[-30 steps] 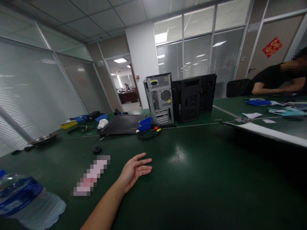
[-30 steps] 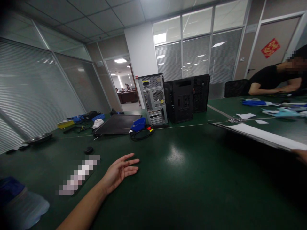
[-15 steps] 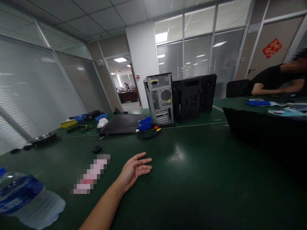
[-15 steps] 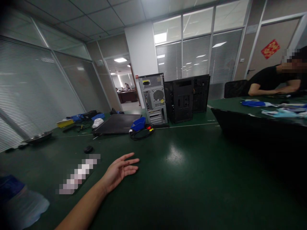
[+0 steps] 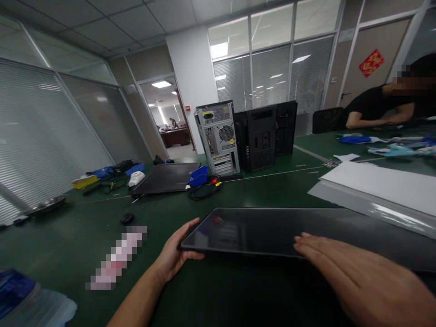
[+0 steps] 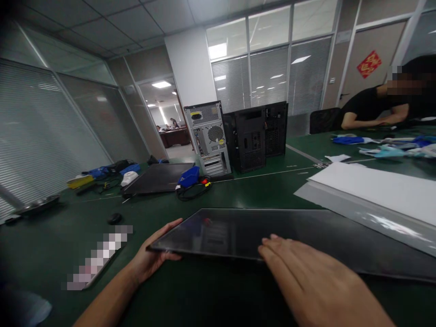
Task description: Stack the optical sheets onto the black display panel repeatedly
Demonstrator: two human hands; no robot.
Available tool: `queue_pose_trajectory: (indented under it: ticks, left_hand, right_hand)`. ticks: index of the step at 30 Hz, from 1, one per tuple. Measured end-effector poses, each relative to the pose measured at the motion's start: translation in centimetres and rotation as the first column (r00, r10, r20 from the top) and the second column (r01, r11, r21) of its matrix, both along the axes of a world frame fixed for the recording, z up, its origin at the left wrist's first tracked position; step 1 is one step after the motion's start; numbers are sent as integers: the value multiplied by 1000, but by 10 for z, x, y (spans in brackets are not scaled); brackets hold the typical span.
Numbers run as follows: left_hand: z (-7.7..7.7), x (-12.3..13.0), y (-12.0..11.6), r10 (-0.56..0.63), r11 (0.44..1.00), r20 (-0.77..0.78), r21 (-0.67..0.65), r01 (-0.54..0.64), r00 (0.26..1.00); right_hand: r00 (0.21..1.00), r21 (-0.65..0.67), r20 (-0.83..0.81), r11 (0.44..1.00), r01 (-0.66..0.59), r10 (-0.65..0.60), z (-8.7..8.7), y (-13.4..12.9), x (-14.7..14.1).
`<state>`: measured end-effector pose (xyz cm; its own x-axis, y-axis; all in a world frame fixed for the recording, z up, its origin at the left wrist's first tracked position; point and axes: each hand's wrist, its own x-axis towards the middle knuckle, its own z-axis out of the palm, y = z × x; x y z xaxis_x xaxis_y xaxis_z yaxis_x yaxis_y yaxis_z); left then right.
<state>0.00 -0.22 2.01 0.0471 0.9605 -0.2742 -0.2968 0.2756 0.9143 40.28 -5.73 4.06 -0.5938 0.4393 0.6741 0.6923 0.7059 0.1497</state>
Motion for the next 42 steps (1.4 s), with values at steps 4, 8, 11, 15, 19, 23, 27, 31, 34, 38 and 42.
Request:
queue_pose_trajectory:
  ticks: [4, 8, 11, 15, 19, 23, 27, 31, 34, 38, 42]
  left_hand:
    - [-2, 1, 4, 169, 985, 11, -27, -169, 986]
    - [-10, -2, 8, 219, 976, -39, 2, -219, 975]
    - [-15, -3, 11, 219, 975, -20, 41, -218, 975]
    - [-19, -4, 13, 211, 974, 2, 82, -211, 977]
    - [-20, -7, 16, 241, 967, -38, 97, -237, 970]
    - [-19, -10, 17, 241, 965, -70, 126, -231, 968]
    - [-18, -12, 16, 261, 962, -119, 112, -248, 958]
    - [-17, -12, 16, 272, 960, -137, 104, -259, 953]
    - [-15, -10, 16, 285, 955, -136, 121, -270, 949]
    - [-15, -8, 15, 299, 949, -133, 141, -281, 945]
    - [-16, -7, 16, 312, 944, -131, 151, -292, 941]
  right_hand:
    - [983, 18, 147, 994, -112, 108, -9, 9, -49]
    - [945, -391, 166, 899, -200, 282, -12, 37, -44]
    - [984, -455, 132, 889, -45, 118, -13, 81, -3]
    - [898, -270, 125, 856, 440, -422, -35, 144, 83]
    - [665, -201, 194, 634, 747, -721, -70, 174, 170]
    - [528, -301, 215, 459, 836, -822, -90, 179, 218]
    - [490, -462, 192, 362, 810, -850, -89, 180, 223]
    - [487, -503, 231, 325, 801, -842, -72, 174, 211]
    - [563, -415, 215, 447, 793, -798, -61, 167, 200]
    - [637, -408, 205, 527, 746, -743, -59, 163, 190]
    - [618, -434, 212, 494, 754, -757, -53, 159, 184]
